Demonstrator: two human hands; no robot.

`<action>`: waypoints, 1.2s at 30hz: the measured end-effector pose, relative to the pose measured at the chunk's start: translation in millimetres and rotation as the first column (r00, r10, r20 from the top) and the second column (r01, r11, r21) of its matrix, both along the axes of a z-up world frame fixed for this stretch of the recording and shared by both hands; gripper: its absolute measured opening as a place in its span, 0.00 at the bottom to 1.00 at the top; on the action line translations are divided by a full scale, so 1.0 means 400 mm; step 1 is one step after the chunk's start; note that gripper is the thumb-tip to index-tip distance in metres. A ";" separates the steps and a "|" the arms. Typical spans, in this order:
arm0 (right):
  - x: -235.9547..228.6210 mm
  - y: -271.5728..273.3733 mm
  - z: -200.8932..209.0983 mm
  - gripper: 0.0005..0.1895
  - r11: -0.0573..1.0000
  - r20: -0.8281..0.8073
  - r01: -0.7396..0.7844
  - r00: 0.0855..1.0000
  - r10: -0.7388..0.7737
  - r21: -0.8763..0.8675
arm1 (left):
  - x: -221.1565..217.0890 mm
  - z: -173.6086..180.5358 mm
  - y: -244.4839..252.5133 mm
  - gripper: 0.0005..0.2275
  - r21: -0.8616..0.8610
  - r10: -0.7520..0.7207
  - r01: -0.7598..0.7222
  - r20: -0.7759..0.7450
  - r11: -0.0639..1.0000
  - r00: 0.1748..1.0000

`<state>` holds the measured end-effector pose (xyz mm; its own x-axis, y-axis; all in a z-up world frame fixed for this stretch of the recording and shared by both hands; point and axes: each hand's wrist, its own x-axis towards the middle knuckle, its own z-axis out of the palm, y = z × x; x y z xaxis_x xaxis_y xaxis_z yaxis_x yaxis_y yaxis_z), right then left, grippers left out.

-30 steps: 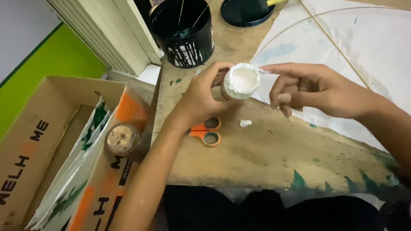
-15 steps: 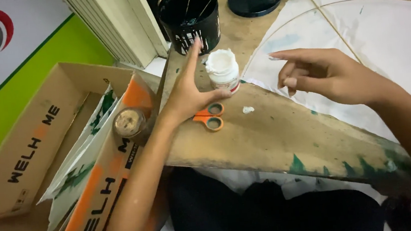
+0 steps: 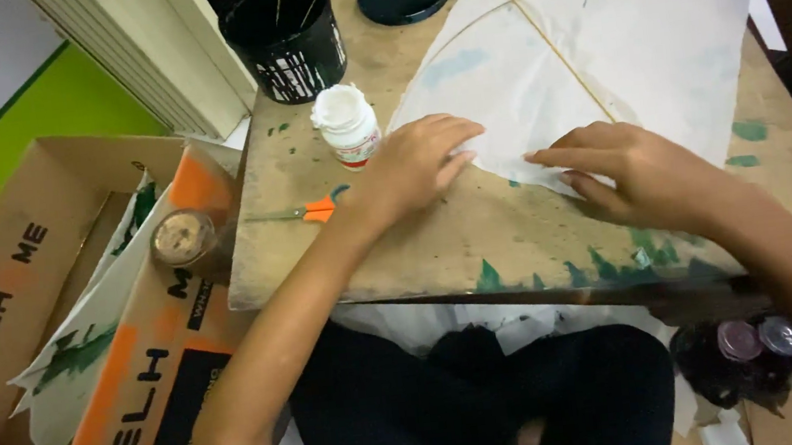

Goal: Applying glue to the edges of a kite and folding the paper over the frame to secure it.

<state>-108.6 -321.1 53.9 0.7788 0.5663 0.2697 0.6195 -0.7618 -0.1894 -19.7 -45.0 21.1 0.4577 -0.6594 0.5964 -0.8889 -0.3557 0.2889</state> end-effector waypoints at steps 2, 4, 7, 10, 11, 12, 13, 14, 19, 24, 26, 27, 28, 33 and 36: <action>0.007 0.001 -0.015 0.22 1.000 0.046 -0.026 0.999 0.026 -0.008 | 0.014 0.007 -0.001 0.15 0.080 0.098 -0.093 -0.059 0.993 0.993; 0.011 0.010 -0.026 0.23 0.999 0.086 -0.051 0.995 0.052 -0.014 | 0.030 -0.001 0.002 0.17 0.168 0.198 -0.177 -0.116 0.970 0.973; 0.032 0.011 -0.063 0.16 0.982 0.182 -0.163 0.973 0.144 0.096 | 0.049 -0.014 0.024 0.16 0.085 0.172 -0.168 -0.053 0.982 0.984; 0.057 -0.023 -0.124 0.19 0.981 0.198 -0.140 0.974 0.111 0.134 | 0.045 0.001 0.039 0.17 0.210 0.139 -0.101 -0.173 0.972 0.975; 0.053 -0.020 -0.121 0.19 0.980 0.193 -0.141 0.975 0.112 0.141 | 0.041 0.003 0.038 0.17 0.206 0.135 -0.095 -0.188 0.974 0.973; 0.048 -0.016 -0.119 0.18 0.979 0.186 -0.140 0.976 0.111 0.148 | 0.036 0.005 0.037 0.17 0.204 0.129 -0.087 -0.204 0.975 0.970; 0.051 -0.018 -0.124 0.18 0.979 0.185 -0.137 0.977 0.109 0.150 | 0.034 0.011 0.040 0.17 0.205 0.127 -0.084 -0.206 0.975 0.970; 0.055 -0.020 -0.128 0.18 0.982 0.175 -0.129 0.979 0.104 0.138 | 0.033 0.018 0.041 0.17 0.208 0.139 -0.093 -0.217 0.974 0.966; 0.031 -0.006 -0.087 0.22 0.992 0.137 -0.099 0.987 0.087 0.082 | 0.044 -0.021 0.027 0.16 0.078 0.253 -0.246 -0.105 0.966 0.962; 0.032 -0.020 -0.089 0.22 0.996 0.086 -0.086 0.993 0.083 0.032 | 0.045 -0.030 0.027 0.15 0.032 0.243 -0.241 -0.085 0.970 0.966; 0.030 -0.006 -0.072 0.19 0.994 0.097 -0.095 0.991 0.089 0.058 | 0.048 -0.030 0.023 0.15 0.056 0.246 -0.243 -0.072 0.968 0.967; 0.029 0.001 -0.063 0.18 0.991 0.111 -0.101 0.990 0.091 0.085 | 0.050 -0.029 0.020 0.16 0.081 0.247 -0.242 -0.054 0.967 0.968; 0.033 0.007 -0.058 0.18 0.991 0.112 -0.101 0.990 0.091 0.086 | 0.051 -0.034 0.021 0.16 0.081 0.247 -0.242 -0.053 0.967 0.968; 0.068 0.010 -0.065 0.26 0.989 0.153 -0.089 0.982 0.107 -0.117 | 0.053 -0.043 0.019 0.13 0.020 0.218 -0.218 0.006 0.976 0.976; 0.076 0.007 -0.096 0.29 0.989 0.104 -0.074 0.991 0.087 -0.127 | 0.063 -0.065 0.021 0.14 0.084 0.154 -0.154 0.017 0.984 0.988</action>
<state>-78.0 -318.4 15.5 0.6992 0.6600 0.2749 0.6915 -0.7220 -0.0254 5.6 -36.6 -4.7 0.5521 -0.6301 0.5461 -0.8242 -0.5114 0.2431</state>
